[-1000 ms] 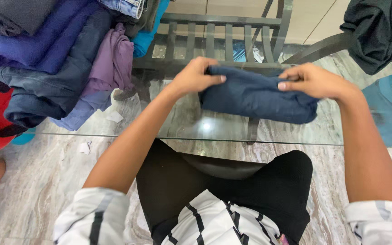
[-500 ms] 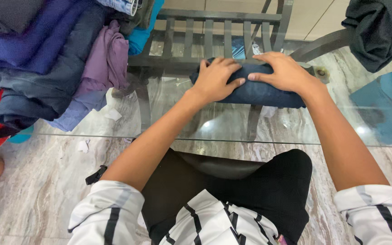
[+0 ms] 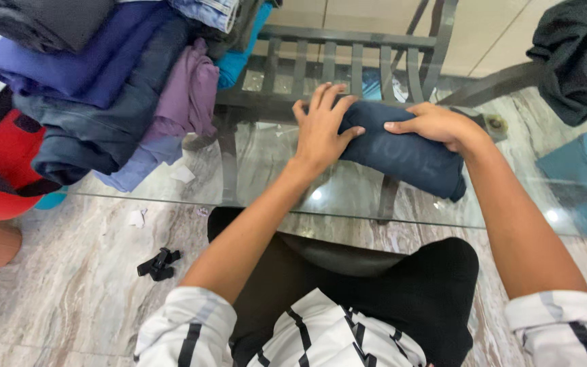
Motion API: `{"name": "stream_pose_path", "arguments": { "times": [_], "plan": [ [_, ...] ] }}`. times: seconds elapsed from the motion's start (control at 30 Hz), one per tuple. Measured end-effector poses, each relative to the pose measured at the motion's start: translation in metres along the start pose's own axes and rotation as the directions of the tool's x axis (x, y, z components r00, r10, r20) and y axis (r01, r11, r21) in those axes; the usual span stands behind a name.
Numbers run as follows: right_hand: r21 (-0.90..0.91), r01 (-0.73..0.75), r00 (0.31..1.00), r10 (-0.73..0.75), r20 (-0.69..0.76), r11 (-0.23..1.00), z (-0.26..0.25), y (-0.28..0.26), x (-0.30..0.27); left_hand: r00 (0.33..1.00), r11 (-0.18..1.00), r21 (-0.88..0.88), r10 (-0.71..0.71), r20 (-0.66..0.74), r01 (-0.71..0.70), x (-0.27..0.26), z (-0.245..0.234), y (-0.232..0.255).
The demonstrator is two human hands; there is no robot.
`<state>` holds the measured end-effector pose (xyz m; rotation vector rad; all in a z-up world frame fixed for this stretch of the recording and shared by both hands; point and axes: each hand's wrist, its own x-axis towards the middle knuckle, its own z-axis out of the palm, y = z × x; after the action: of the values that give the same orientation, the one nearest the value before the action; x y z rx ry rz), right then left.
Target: The person folds a dark blue t-shirt and a pair of dark green trousers on a glass table. They smooth and align the garments, fold sleeves and legs, and roll the items into compact bundles before placing them into a suitcase.
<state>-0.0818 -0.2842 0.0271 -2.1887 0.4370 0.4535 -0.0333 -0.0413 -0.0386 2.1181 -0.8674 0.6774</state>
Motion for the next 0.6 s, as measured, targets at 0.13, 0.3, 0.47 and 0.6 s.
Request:
{"name": "stream_pose_path", "arguments": {
  "times": [0.13, 0.3, 0.47, 0.6],
  "plan": [
    [0.321, 0.117, 0.990, -0.083, -0.117, 0.940, 0.011, -0.012, -0.011, 0.870, 0.855, -0.339, -0.464, -0.165, 0.392, -0.009, -0.018, 0.016],
    [0.534, 0.408, 0.907, -0.399, -0.139, 0.740, 0.026, -0.040, -0.033, 0.974, 0.949, -0.235, -0.223, -0.027, 0.211, -0.012, -0.049, 0.029],
    [0.438, 0.580, 0.810, -0.545, -0.218, 0.687, 0.035, -0.061, -0.049, 0.999, 0.949, -0.314, 0.032, 0.022, -0.024, 0.008, -0.059, 0.023],
    [0.541, 0.589, 0.798, -0.537, -0.273, 0.600, 0.037, -0.072, -0.052, 0.946, 0.721, -0.622, -0.153, 0.287, 0.306, 0.023, -0.060, 0.007]
  ]
}}
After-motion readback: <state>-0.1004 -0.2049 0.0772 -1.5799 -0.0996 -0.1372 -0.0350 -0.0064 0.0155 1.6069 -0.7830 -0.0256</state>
